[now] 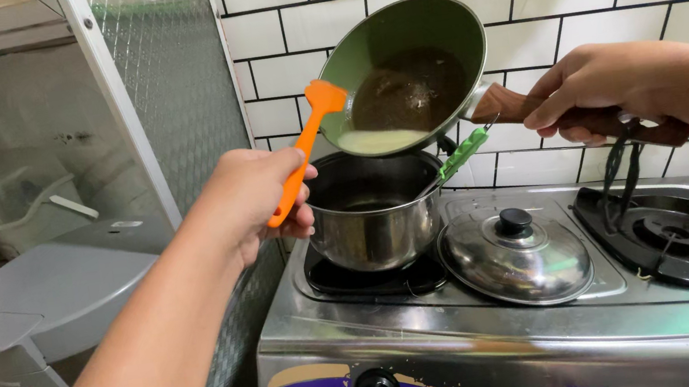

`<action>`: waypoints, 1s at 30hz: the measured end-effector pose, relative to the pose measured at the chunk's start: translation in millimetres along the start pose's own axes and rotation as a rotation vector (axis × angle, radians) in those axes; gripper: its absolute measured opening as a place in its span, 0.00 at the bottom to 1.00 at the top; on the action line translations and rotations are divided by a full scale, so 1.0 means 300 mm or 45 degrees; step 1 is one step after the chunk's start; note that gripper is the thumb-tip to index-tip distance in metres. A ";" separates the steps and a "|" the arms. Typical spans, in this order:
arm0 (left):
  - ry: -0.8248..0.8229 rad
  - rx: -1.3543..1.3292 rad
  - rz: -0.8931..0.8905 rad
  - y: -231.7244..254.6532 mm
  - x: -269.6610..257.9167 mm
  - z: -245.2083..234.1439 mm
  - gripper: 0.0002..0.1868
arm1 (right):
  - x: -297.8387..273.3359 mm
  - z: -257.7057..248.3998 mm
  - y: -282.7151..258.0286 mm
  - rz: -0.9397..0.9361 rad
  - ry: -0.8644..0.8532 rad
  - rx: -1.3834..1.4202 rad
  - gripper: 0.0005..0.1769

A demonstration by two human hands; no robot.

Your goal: The person stacks a pot, its lid, a frying pan, and a ladle together on the stove and carries the stack to a wooden shelf. They then lift the burner grates off the gas stove, soak and wring a sponge in a plastic pitcher of water, and wipe the tiled wall behind the stove.

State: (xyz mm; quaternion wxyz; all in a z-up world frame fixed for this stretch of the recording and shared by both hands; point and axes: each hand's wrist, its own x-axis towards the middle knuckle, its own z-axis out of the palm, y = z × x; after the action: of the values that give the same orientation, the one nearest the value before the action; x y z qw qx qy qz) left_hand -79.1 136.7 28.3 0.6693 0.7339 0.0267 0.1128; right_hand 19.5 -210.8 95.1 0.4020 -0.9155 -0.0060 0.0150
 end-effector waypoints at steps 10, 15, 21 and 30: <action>-0.022 -0.013 -0.052 -0.060 0.018 0.023 0.15 | 0.066 -0.002 0.015 -0.109 0.032 -0.170 0.23; -0.021 -0.044 -0.026 -0.066 0.014 0.023 0.14 | 0.074 -0.004 0.001 -0.126 0.056 -0.267 0.22; 0.006 -0.023 -0.043 -0.071 0.004 0.024 0.14 | 0.039 0.003 -0.028 -0.228 0.151 -0.420 0.23; 0.001 -0.047 -0.048 -0.076 -0.007 0.036 0.15 | -0.050 0.002 -0.075 -0.394 0.367 -0.955 0.33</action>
State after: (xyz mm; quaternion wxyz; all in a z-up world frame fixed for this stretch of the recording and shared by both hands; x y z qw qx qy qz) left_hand -76.5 128.0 4.6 0.6848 0.7206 0.0388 0.1009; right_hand 4.6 -195.5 111.6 0.0356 -0.9793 -0.0920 -0.1766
